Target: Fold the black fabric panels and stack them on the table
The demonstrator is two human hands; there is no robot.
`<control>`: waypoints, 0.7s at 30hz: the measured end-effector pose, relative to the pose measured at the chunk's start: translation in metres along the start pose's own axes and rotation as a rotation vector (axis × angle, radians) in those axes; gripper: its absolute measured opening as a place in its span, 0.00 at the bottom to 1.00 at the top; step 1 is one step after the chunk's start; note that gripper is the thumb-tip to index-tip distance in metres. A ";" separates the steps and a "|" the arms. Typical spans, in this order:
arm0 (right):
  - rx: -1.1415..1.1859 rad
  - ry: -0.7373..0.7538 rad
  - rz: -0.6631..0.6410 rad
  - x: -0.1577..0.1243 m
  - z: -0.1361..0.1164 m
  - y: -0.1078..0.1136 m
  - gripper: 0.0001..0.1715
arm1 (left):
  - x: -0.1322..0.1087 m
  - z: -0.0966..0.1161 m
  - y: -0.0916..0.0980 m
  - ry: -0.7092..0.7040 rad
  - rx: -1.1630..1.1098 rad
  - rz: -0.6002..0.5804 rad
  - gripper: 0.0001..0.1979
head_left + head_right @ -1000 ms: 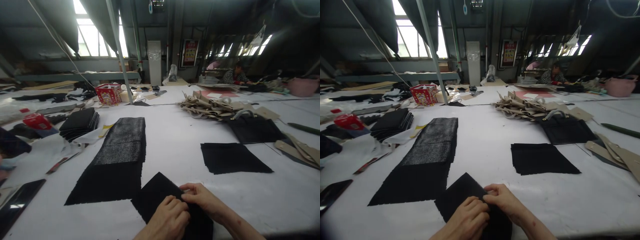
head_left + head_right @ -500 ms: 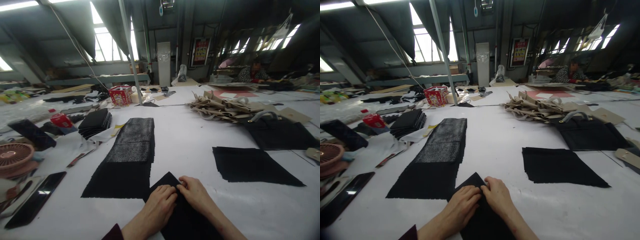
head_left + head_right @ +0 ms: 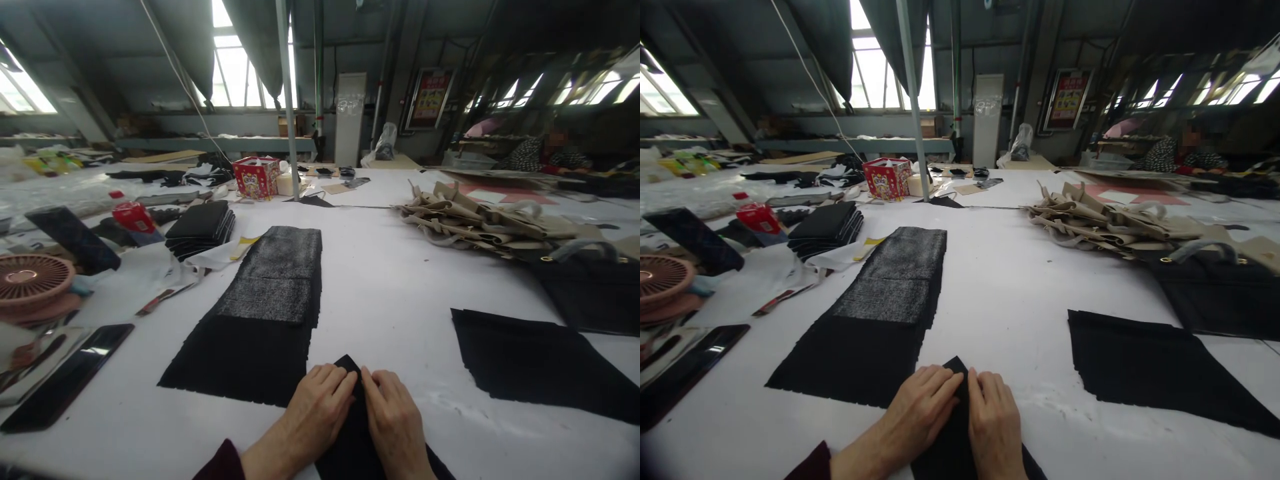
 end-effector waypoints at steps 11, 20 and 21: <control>-0.015 0.151 0.017 0.007 -0.006 0.001 0.18 | 0.003 -0.005 -0.002 0.086 -0.002 -0.026 0.23; 0.025 0.142 0.036 0.007 -0.005 -0.002 0.20 | 0.002 -0.011 -0.007 0.105 -0.034 -0.047 0.23; 0.029 0.141 0.043 0.007 -0.005 -0.002 0.20 | 0.002 -0.011 -0.007 0.109 -0.035 -0.047 0.23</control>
Point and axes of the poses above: each hand's wrist, its own x-axis towards the middle knuckle, its own y-axis out of the back of the hand, z = x × y, the point moved 3 cm from there along x, towards the middle knuckle, and after that the axes turned 15 degrees about z, right-handed, at the moved point
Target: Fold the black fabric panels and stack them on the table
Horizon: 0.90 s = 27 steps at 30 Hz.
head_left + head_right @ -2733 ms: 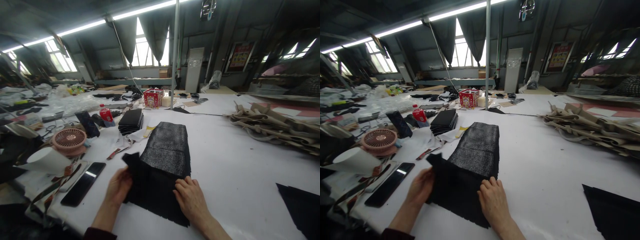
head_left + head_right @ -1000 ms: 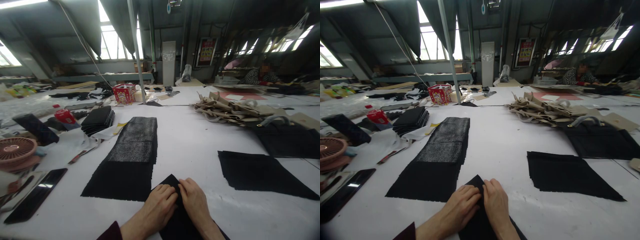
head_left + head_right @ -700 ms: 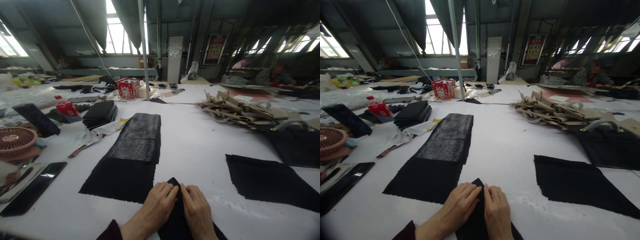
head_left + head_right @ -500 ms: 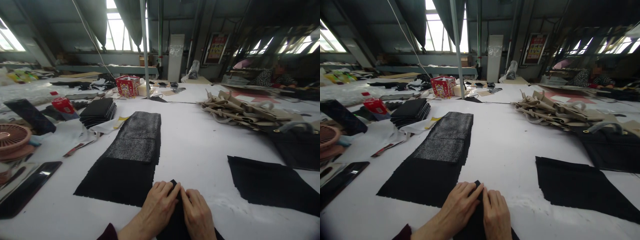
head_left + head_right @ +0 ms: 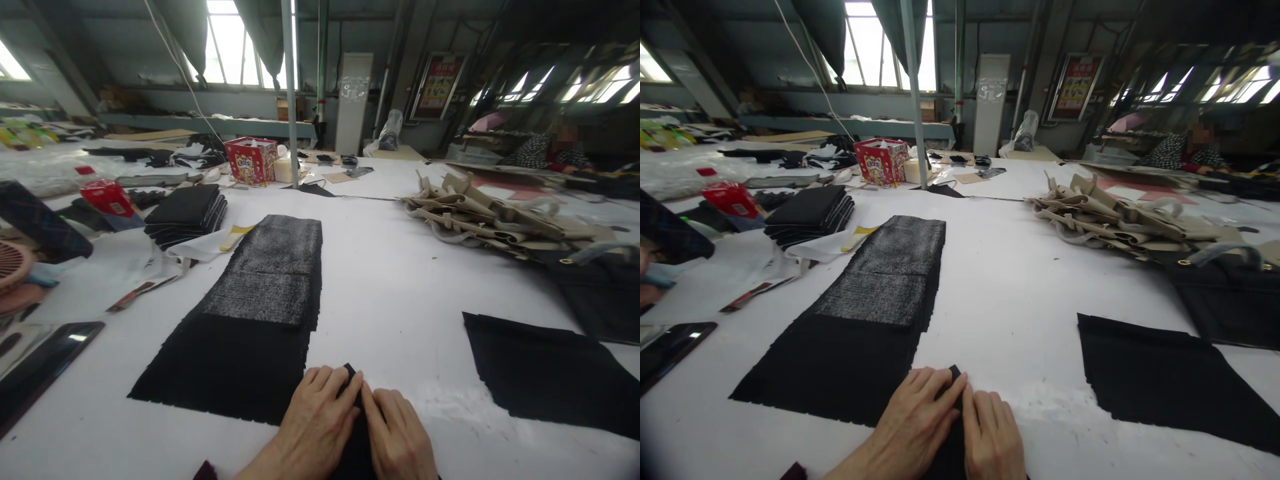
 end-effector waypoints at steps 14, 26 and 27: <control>-0.011 0.031 -0.001 0.001 0.000 -0.002 0.18 | 0.003 -0.004 0.000 0.027 0.020 0.013 0.24; -0.020 0.033 -0.009 -0.001 0.002 -0.002 0.19 | 0.003 -0.004 -0.002 0.029 0.016 0.021 0.25; -0.022 0.027 -0.010 -0.001 0.002 -0.002 0.19 | 0.003 -0.005 -0.002 0.032 0.017 0.023 0.26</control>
Point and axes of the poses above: each hand's wrist, its own x-axis towards the middle knuckle, its own y-axis out of the back of the hand, z = x × y, the point moved 3 cm from there along x, towards the middle knuckle, and after that the axes turned 15 degrees about z, right-handed, at the moved point
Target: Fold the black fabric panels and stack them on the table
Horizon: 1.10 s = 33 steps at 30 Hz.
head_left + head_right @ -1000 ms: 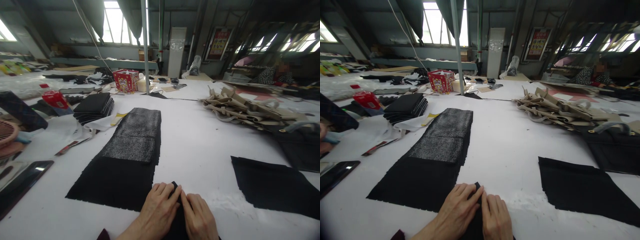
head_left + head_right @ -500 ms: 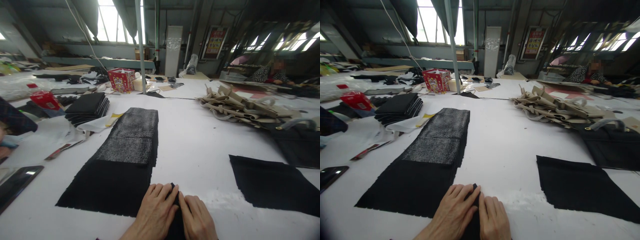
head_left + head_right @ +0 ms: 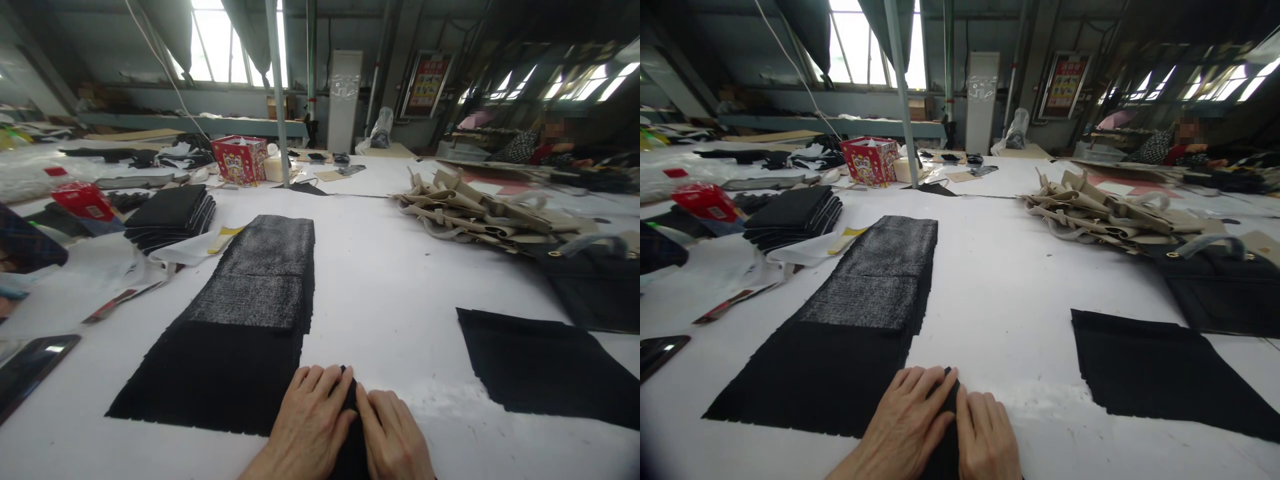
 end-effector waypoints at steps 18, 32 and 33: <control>0.019 -0.173 -0.129 -0.004 -0.002 0.006 0.17 | 0.004 0.007 0.005 -0.150 0.017 0.029 0.17; 0.017 -0.213 -0.093 -0.015 0.006 0.026 0.18 | 0.005 0.008 0.003 -0.257 0.155 -0.003 0.19; 0.016 -0.212 -0.096 -0.015 0.005 0.026 0.18 | 0.006 0.008 0.004 -0.265 0.160 -0.010 0.19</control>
Point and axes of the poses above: each hand's wrist, its own x-axis towards the middle knuckle, its own y-axis out of the back of the hand, z = x × y, the point moved 3 cm from there along x, towards the middle knuckle, and after that the axes turned 15 degrees about z, right-handed, at the moved point
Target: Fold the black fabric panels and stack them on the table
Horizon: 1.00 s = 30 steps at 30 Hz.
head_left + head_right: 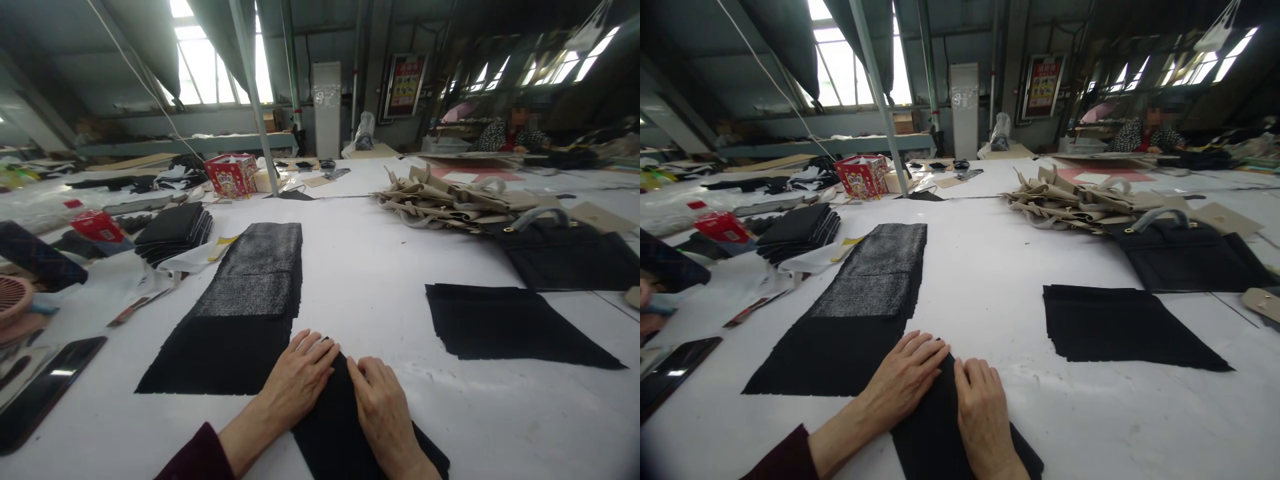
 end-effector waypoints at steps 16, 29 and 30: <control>-0.015 -0.010 -0.042 -0.015 0.005 0.012 0.19 | 0.001 0.009 -0.001 -0.168 0.140 -0.098 0.25; -0.039 0.015 -0.045 -0.031 0.011 0.032 0.19 | 0.003 0.026 0.001 -0.288 0.236 -0.147 0.29; -0.042 0.019 -0.042 -0.032 0.011 0.034 0.19 | 0.003 0.028 0.001 -0.290 0.241 -0.144 0.29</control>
Point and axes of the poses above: each hand's wrist, its own x-axis towards the middle knuckle, its own y-axis out of the back of the hand, z = x × y, the point moved 3 cm from there along x, towards the middle knuckle, and after that the axes turned 15 degrees about z, right-handed, at the moved point
